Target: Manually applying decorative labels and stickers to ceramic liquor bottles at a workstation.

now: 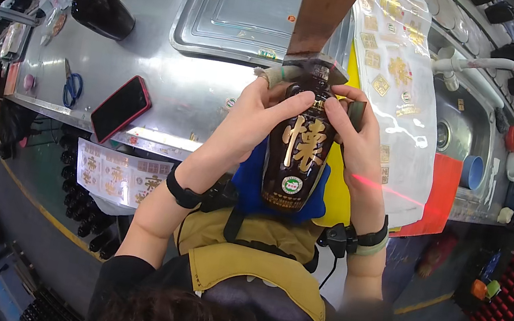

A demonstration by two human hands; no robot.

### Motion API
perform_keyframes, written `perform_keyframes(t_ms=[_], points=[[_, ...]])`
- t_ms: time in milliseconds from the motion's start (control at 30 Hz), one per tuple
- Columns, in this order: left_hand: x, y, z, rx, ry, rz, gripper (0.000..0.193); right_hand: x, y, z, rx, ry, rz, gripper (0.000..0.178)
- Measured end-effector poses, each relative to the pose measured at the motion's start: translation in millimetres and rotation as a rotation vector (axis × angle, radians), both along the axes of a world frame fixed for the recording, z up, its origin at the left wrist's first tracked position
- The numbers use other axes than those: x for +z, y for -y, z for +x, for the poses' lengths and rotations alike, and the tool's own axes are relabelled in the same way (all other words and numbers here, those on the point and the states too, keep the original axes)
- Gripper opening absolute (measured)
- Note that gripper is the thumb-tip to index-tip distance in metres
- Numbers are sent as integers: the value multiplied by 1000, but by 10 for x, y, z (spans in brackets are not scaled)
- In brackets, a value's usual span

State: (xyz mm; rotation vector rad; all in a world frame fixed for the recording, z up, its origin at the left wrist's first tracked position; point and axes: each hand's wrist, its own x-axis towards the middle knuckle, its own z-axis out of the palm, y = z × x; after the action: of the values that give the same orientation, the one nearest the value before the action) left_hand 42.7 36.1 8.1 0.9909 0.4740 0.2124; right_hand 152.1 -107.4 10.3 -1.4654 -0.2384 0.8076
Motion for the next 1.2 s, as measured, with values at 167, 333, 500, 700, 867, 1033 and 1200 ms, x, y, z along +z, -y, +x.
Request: perform_keyframes(t_ms=[167, 333, 500, 700, 867, 1033, 1200], points=[[-22, -9, -12, -7, 3, 1, 50, -26, 12, 1, 15, -7, 19, 36], [-25, -7, -16, -17, -12, 4, 50, -11, 14, 8, 16, 8, 12, 35], [-14, 14, -26, 14, -1, -40, 47, -27, 15, 12, 13, -1, 16, 36], [-14, 1, -35, -7, -17, -36, 48, -70, 35, 15, 26, 6, 39, 36], [-27, 5, -31, -7, 8, -26, 49, 15, 46, 24, 37, -18, 70, 33], [-33, 15, -37, -18, 12, -54, 48, 207, 178, -163, -118, 138, 198, 26], [-48, 25, -37, -8, 14, -23, 49, 236, 255, -341, -20, 402, 59, 20]])
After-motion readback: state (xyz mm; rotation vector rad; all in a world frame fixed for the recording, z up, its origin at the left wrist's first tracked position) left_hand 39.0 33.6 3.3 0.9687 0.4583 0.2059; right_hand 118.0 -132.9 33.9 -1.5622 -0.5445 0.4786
